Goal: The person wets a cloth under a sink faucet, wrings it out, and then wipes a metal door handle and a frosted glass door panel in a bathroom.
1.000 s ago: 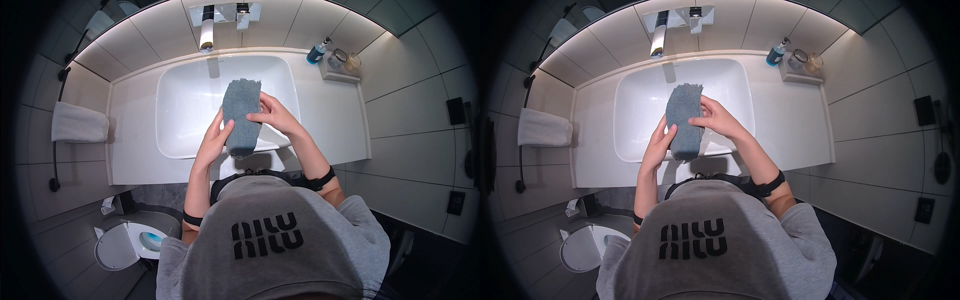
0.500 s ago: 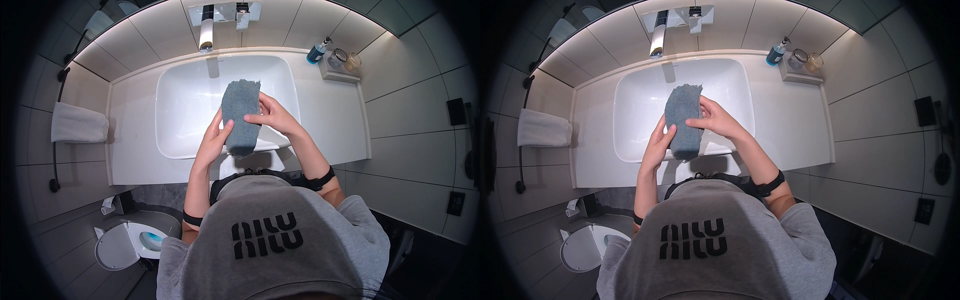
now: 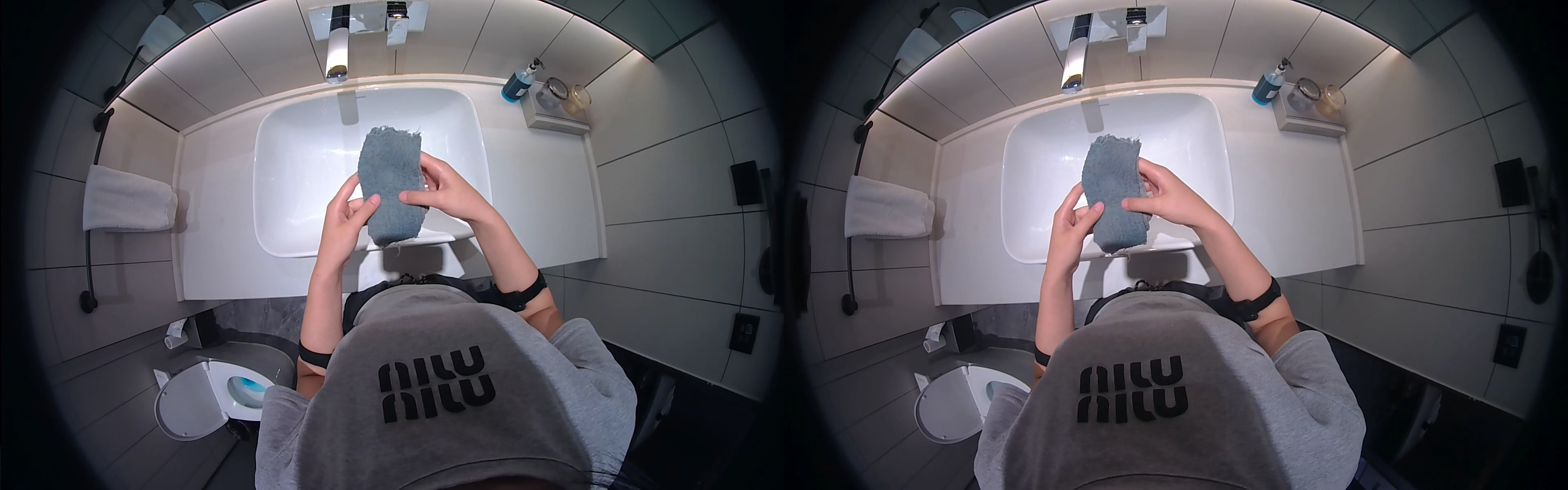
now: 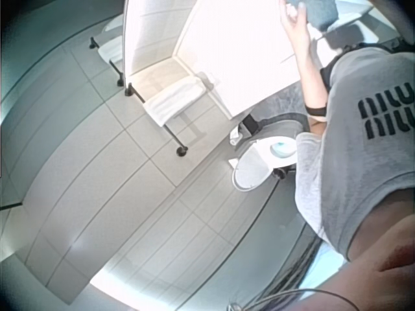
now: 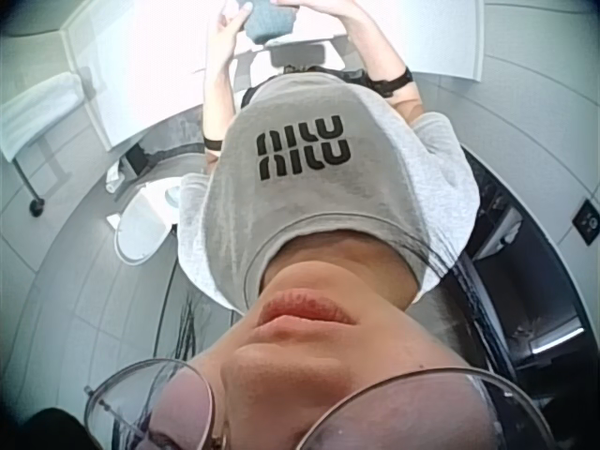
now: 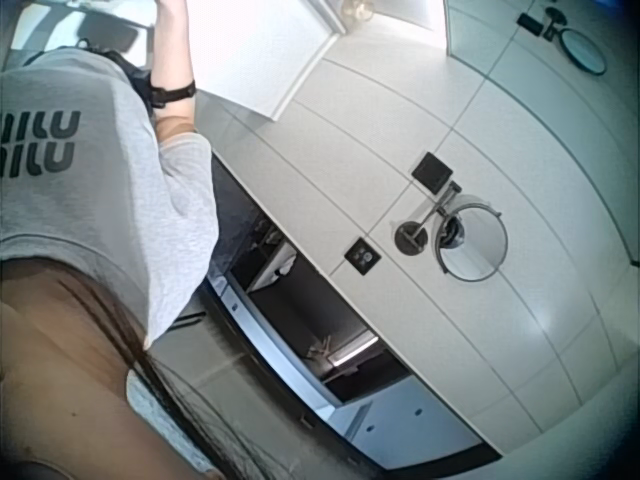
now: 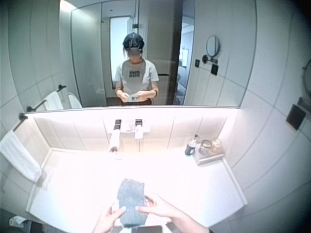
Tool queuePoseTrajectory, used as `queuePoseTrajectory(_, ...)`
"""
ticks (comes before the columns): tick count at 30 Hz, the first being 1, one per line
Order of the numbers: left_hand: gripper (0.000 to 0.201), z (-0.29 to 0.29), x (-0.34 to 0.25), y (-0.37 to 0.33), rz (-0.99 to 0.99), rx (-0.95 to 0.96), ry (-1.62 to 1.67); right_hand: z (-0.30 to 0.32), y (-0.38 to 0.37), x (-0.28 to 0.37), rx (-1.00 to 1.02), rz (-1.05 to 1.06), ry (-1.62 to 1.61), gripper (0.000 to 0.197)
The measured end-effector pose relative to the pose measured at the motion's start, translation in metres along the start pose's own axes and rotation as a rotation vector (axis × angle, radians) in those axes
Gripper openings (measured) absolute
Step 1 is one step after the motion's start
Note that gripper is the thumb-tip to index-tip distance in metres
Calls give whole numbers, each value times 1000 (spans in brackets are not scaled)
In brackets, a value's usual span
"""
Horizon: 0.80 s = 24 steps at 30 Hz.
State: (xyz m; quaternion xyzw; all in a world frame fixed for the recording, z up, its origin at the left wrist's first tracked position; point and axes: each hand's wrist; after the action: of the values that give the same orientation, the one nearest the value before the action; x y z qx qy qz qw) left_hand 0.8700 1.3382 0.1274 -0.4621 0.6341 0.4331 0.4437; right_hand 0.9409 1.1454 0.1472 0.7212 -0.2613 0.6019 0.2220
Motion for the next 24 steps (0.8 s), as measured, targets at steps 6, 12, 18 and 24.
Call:
queuePoseTrajectory(6,35,3,10,-5,-15,-102,145,1,1,-1,52,124,298,33)
queuePoseTrajectory(12,20,16,10,-9,-185,-68,375,-3,-1,28,83,252,496,43)
queuePoseTrajectory(18,24,41,16,-1,-202,-14,476,5,33,142,-381,677,662,29)
queuePoseTrajectory(24,31,33,2,-3,-190,-37,537,-15,79,215,-197,1293,500,29)
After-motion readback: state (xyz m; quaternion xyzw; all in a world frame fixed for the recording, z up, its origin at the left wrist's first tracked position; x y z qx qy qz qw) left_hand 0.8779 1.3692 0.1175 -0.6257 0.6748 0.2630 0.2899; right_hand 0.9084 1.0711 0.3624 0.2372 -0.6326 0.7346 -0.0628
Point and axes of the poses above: each hand's wrist, its own y-axis away from the middle knuckle, its own z-axis out of the back of the hand, x = y × z, and after that the axes turned 8 degrees about x, right-handed
